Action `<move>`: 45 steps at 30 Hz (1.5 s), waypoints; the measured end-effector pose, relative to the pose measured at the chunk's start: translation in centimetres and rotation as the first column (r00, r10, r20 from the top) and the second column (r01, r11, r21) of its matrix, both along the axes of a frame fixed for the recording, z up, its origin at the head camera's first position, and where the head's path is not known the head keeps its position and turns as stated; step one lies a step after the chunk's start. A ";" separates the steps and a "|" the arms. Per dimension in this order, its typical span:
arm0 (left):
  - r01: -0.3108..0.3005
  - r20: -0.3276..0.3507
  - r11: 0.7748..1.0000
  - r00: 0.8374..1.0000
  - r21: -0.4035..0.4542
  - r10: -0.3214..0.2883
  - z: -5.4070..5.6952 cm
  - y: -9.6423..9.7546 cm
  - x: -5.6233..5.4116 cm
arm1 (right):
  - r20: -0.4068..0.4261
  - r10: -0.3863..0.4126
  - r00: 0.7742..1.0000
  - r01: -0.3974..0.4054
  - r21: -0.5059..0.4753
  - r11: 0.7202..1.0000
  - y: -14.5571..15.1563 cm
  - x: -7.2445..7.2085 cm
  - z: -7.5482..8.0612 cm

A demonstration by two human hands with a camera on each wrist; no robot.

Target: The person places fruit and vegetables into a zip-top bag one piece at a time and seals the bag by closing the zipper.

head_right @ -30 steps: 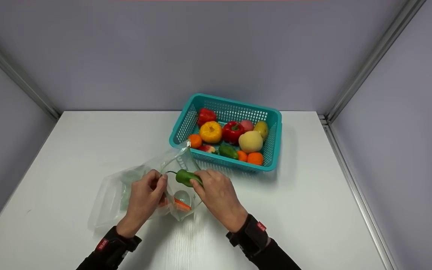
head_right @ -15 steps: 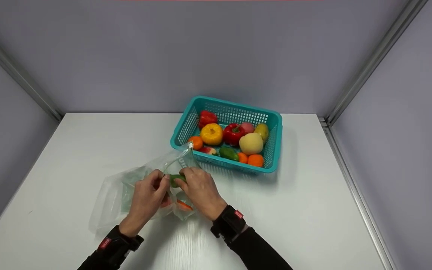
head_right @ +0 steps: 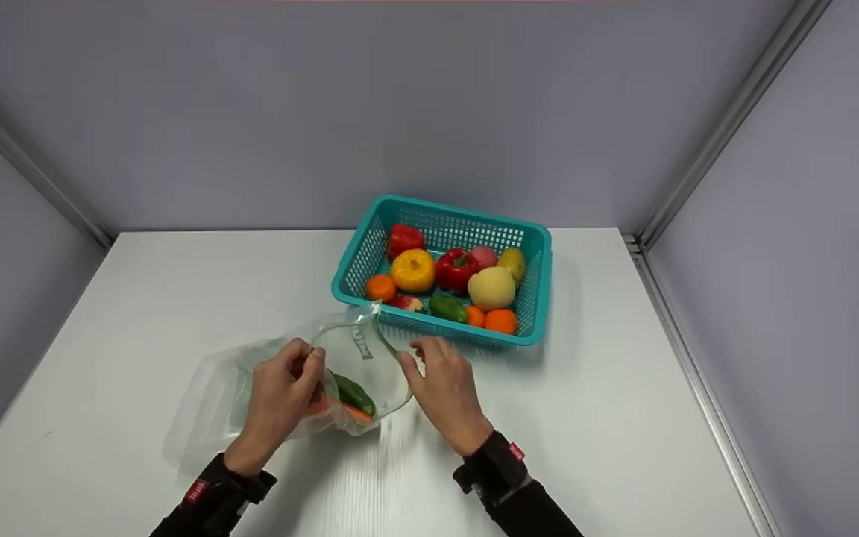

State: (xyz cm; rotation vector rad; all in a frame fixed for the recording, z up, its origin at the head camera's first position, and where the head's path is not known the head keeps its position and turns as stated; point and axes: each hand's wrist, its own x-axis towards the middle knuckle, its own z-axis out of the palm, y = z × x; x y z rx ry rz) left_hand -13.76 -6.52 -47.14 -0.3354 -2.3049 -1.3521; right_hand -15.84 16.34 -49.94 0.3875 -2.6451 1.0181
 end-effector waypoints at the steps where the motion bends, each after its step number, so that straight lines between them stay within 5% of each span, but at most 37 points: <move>1: -0.007 -0.001 1.000 1.000 0.000 0.007 0.1 -0.1 0.0 | 0.064 0.001 0.998 -0.003 0.025 1.000 0.0 -0.2 -0.2; 4: -0.018 0.004 1.000 1.000 0.002 0.018 0.7 -0.5 -0.2 | 0.217 0.036 0.976 -0.052 0.070 0.996 -0.2 -0.8 -0.4; 7: -0.016 -0.012 1.000 1.000 0.002 0.016 1.6 -1.2 -0.4 | 0.240 0.081 0.967 -0.090 0.023 0.996 -0.8 -1.4 0.5; 12: -0.034 -0.120 0.999 0.992 -0.015 0.032 3.9 -2.7 -0.9 | 0.105 0.154 0.983 -0.142 -0.111 0.984 -2.3 -2.0 4.7; 18: -0.033 -0.214 0.999 0.976 0.011 0.034 8.1 -3.7 -1.3 | -0.112 0.167 0.979 -0.185 -0.173 0.967 -3.6 -2.3 10.8; 24: -0.006 -0.295 0.996 0.955 0.083 0.030 10.8 -4.2 -0.9 | -0.245 0.155 0.957 -0.210 -0.220 0.953 -4.0 -2.5 13.4; 28: 0.019 -0.258 0.998 0.966 0.064 -0.002 9.9 -3.8 -0.6 | -0.219 0.128 0.967 -0.178 -0.224 0.958 -3.5 -2.6 12.5; 34: 0.046 -0.050 0.999 0.998 0.025 -0.045 7.2 -2.9 -0.5 | -0.106 0.073 0.992 -0.093 -0.203 0.975 -2.3 -2.7 9.7; 40: 0.097 0.097 0.995 0.991 0.003 -0.097 4.5 -1.9 0.0 | -0.074 0.059 0.996 -0.070 -0.158 0.985 -0.6 -2.7 7.1; 45: 0.122 0.117 0.992 0.986 0.003 -0.122 3.6 -1.3 0.3 | 0.003 -0.018 1.000 0.018 -0.224 0.974 1.6 -3.1 6.4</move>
